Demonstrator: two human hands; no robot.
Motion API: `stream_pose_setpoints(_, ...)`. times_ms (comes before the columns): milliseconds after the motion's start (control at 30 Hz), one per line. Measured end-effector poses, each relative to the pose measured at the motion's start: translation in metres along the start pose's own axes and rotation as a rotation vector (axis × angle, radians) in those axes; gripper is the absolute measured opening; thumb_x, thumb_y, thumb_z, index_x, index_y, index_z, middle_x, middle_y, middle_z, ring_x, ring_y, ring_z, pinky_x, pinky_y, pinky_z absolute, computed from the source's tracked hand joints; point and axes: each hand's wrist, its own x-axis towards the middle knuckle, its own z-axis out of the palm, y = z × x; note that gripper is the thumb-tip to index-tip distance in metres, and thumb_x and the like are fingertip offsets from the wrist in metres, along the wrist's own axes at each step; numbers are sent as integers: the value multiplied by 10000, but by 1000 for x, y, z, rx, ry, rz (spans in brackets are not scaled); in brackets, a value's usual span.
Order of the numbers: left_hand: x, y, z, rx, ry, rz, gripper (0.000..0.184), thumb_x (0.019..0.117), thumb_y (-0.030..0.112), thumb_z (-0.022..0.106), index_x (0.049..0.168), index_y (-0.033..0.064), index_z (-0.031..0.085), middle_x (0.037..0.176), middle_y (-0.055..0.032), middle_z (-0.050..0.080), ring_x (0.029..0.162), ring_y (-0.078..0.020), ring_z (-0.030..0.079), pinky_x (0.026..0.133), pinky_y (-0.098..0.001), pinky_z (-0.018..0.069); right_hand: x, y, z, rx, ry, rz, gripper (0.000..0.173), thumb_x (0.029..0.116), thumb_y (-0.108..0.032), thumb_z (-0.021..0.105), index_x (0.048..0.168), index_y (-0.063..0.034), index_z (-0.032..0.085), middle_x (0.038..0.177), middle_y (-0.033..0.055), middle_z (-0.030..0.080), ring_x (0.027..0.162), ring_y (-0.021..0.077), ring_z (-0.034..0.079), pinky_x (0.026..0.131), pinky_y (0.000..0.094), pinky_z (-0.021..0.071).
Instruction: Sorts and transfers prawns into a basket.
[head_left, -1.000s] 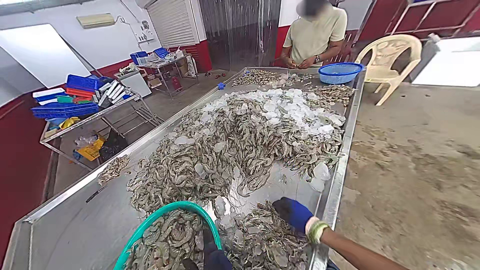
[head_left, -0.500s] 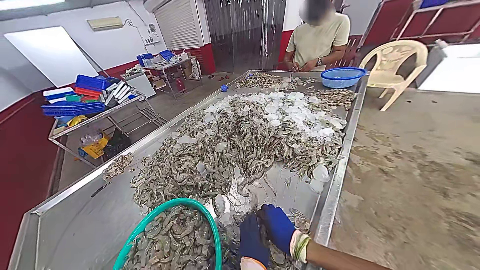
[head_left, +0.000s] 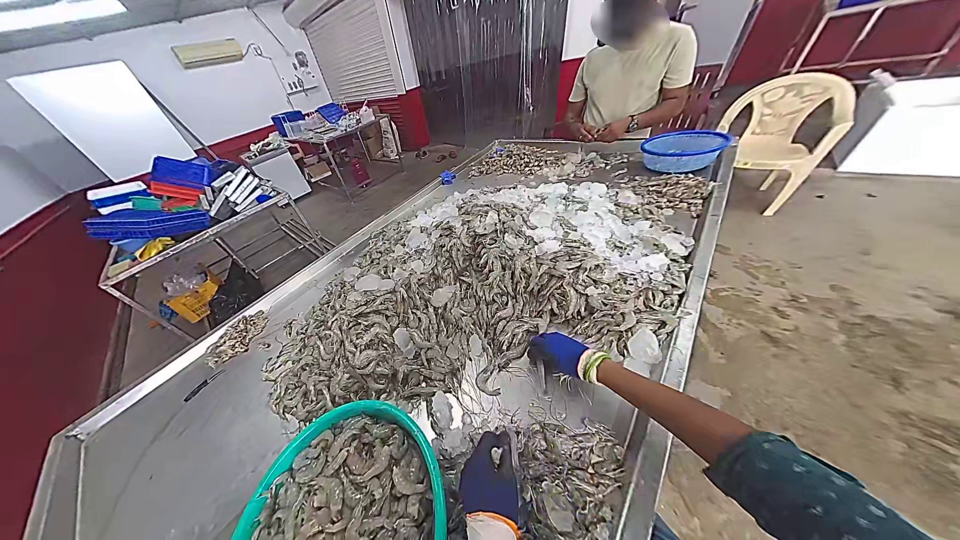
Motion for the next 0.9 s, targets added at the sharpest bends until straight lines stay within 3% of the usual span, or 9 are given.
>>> stream_pose_setpoints(100,-17,16,-15,133,4,35,589,991,42,527,1563,145,430,1540,-121,504,1422,-319,475,1174,-499,369,-42,-41,15,4,-65,277,436,871,-45,721,1301,-45,650,1315,269,615,1236,494,570,1040,661,445)
stream_pose_setpoints(200,-2,-14,24,192,207,414,660,843,26,658,1489,31,521,1525,-158,523,1429,-372,467,1196,-520,355,-95,-113,17,47,-127,280,310,961,-126,657,1254,-27,673,1284,271,636,1219,487,593,993,658,480)
stream_pose_setpoints(267,-12,1,29,242,12,332,732,853,16,659,1548,51,434,1553,-169,482,1460,-371,418,1212,-524,316,-126,-161,10,72,-117,184,278,984,-113,622,1236,-16,687,1283,258,638,1214,473,599,979,633,489)
stream_pose_setpoints(333,-18,13,34,217,-89,146,698,877,24,640,1544,112,454,1450,-182,578,1339,-381,550,1118,-557,436,-140,-188,1,30,-89,145,288,967,-90,613,1231,4,678,1275,231,639,1211,437,598,1004,587,473)
stream_pose_setpoints(467,-30,9,22,51,-203,-13,548,941,24,563,1483,91,525,1364,-223,631,1277,-398,599,1083,-593,457,-130,-180,2,-28,-11,110,237,948,-179,626,1077,-5,721,1147,205,700,1144,419,631,1000,594,452)
stream_pose_setpoints(567,-39,-13,6,-137,-218,72,453,1000,29,564,1449,-7,518,1387,-259,594,1303,-376,575,1122,-534,432,-106,-145,2,15,-50,257,329,951,-292,644,1126,-25,723,1273,226,648,1254,436,567,1084,645,376)
stream_pose_setpoints(667,-48,-33,-1,-310,-126,90,477,1006,70,615,1437,-88,484,1379,-299,577,1296,-365,576,1135,-470,430,-87,-156,11,102,-69,339,581,922,-586,631,1134,-53,724,1361,233,603,1314,443,524,1102,666,343)
stream_pose_setpoints(767,-36,-52,13,-298,92,106,266,965,163,671,1078,-77,694,1025,-233,699,986,-300,666,941,-475,517,-68,-202,34,125,-91,343,573,850,-400,766,1250,4,689,1449,253,547,1387,461,467,1172,698,265)
stream_pose_setpoints(900,-32,-70,17,-202,252,201,401,919,82,594,1309,40,679,1285,-155,691,1220,-275,646,1096,-466,477,-85,-234,46,75,-82,158,289,956,-119,647,1227,-53,725,1363,219,619,1352,427,509,1207,654,244)
